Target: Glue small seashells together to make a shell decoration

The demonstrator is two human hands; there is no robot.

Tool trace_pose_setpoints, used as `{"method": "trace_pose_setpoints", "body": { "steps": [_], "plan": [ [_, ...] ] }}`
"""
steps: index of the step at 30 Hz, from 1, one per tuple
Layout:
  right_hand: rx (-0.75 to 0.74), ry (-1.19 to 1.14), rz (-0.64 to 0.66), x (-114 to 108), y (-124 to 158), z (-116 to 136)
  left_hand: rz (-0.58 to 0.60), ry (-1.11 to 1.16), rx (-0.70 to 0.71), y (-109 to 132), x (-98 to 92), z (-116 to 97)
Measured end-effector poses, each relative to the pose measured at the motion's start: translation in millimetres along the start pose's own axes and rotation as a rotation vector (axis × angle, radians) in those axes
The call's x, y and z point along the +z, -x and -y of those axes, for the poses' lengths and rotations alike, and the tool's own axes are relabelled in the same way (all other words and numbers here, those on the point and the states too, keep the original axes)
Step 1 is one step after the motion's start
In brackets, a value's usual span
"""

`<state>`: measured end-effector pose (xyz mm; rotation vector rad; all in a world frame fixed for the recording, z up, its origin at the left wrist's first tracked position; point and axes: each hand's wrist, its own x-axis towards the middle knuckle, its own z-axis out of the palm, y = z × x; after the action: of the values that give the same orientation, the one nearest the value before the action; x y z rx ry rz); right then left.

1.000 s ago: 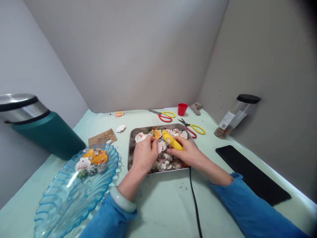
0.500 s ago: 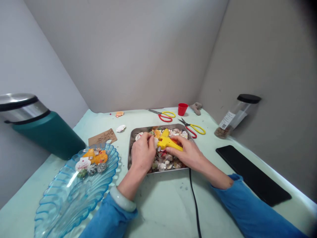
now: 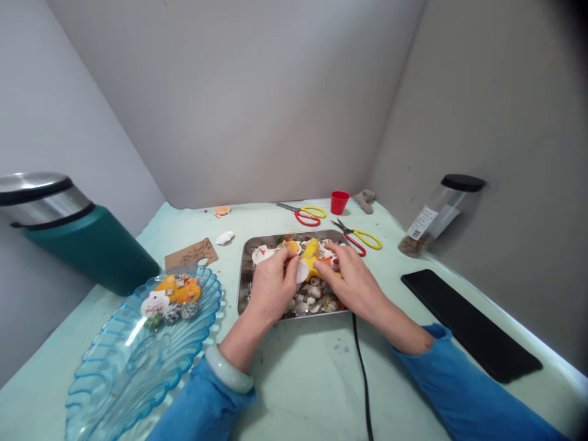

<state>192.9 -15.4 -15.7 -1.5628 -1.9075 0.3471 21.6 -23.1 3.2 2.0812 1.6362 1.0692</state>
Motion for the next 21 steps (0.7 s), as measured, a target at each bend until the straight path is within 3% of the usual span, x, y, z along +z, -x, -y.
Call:
{"method": "trace_pose_setpoints", "body": {
  "steps": [7,15,21],
  "plan": [
    [-0.122,0.063,0.068,-0.9,0.9,0.4,0.249,-0.07,0.05,0.0,2.2,1.1],
    [-0.179,-0.057,-0.048,-2.8,0.1,-0.4,0.203,-0.038,0.073,0.6,2.8,3.1],
    [-0.315,-0.159,0.023,-9.8,2.2,4.7,0.227,0.001,0.117,1.3,2.2,0.8]
  ]
}}
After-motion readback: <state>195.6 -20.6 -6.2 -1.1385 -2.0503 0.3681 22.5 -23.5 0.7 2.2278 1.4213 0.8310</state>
